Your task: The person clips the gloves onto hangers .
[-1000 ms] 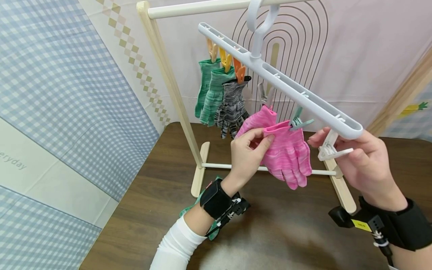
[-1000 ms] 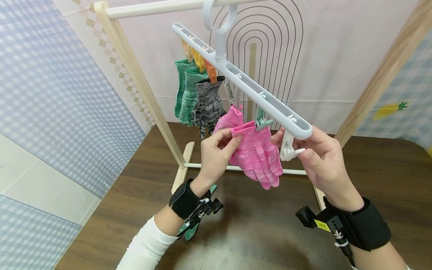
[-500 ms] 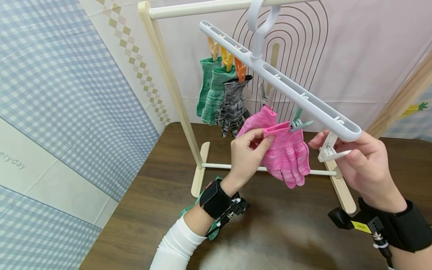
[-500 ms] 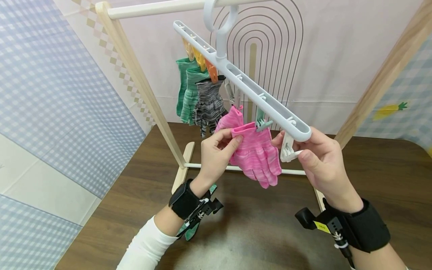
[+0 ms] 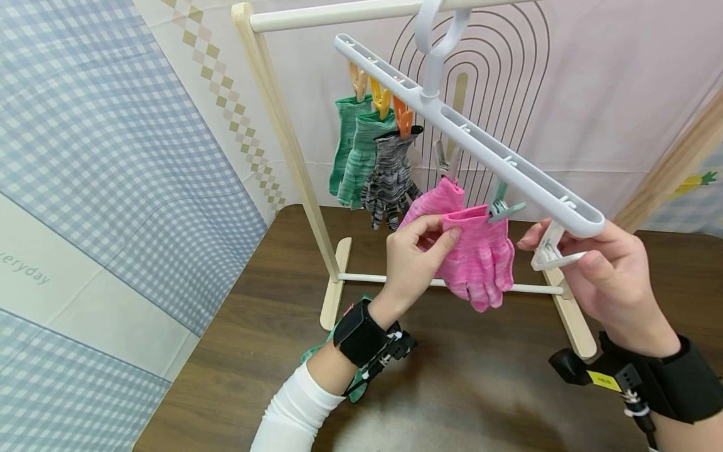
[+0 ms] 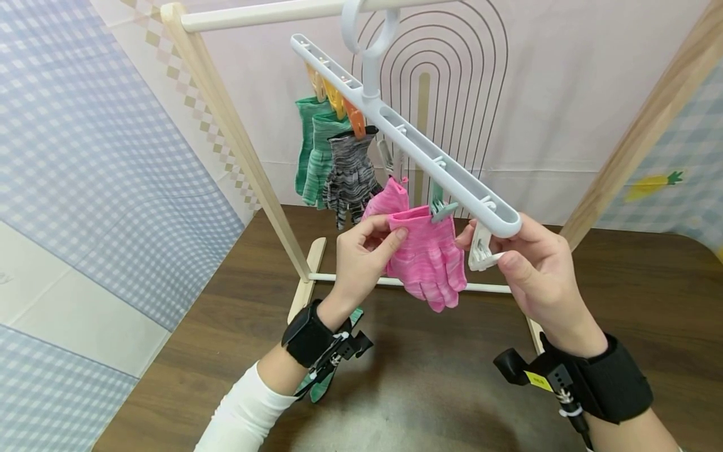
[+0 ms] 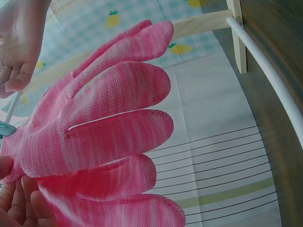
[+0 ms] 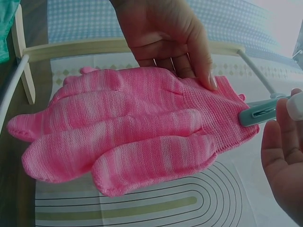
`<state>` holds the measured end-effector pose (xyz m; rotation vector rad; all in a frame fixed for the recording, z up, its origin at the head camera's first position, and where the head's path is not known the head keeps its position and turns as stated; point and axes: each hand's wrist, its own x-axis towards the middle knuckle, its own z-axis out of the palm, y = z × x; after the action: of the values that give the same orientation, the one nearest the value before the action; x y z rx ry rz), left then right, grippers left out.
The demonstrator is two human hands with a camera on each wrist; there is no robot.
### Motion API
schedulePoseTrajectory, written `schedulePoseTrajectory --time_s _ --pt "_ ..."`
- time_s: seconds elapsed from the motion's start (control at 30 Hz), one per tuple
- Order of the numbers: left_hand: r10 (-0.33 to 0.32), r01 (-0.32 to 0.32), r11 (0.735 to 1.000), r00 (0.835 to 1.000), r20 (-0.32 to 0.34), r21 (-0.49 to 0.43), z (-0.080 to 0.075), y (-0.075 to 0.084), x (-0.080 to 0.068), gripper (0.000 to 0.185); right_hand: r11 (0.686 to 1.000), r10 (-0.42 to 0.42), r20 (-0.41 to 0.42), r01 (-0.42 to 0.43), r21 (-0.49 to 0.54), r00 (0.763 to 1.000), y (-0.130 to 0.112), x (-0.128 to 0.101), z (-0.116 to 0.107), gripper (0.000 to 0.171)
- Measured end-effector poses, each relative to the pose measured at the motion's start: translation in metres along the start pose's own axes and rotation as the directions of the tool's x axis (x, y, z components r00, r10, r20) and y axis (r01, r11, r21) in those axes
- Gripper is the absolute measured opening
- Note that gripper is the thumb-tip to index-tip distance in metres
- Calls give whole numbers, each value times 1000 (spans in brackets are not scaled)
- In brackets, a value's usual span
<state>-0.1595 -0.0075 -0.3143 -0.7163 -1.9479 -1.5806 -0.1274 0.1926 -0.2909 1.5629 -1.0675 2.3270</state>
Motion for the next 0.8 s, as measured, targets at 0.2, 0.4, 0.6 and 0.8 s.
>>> schedulePoseTrajectory --time_s 0.2,0.4,0.6,0.8 --pt "-16 15 1000 999 31 17 -3 1 -1 19 1000 1 -9 -1 -11 1000 0 3 6 43" --pt "-40 39 999 998 50 23 -7 1 -2 21 1000 -9 -21 9 4 1000 0 2 8 42" --pt "-63 63 998 996 65 17 -11 1 -4 21 1000 -7 -16 7 7 1000 0 2 8 41" --pt "-68 66 997 995 69 28 -18 3 -6 21 1000 -14 -19 15 27 1000 1 2 9 40"
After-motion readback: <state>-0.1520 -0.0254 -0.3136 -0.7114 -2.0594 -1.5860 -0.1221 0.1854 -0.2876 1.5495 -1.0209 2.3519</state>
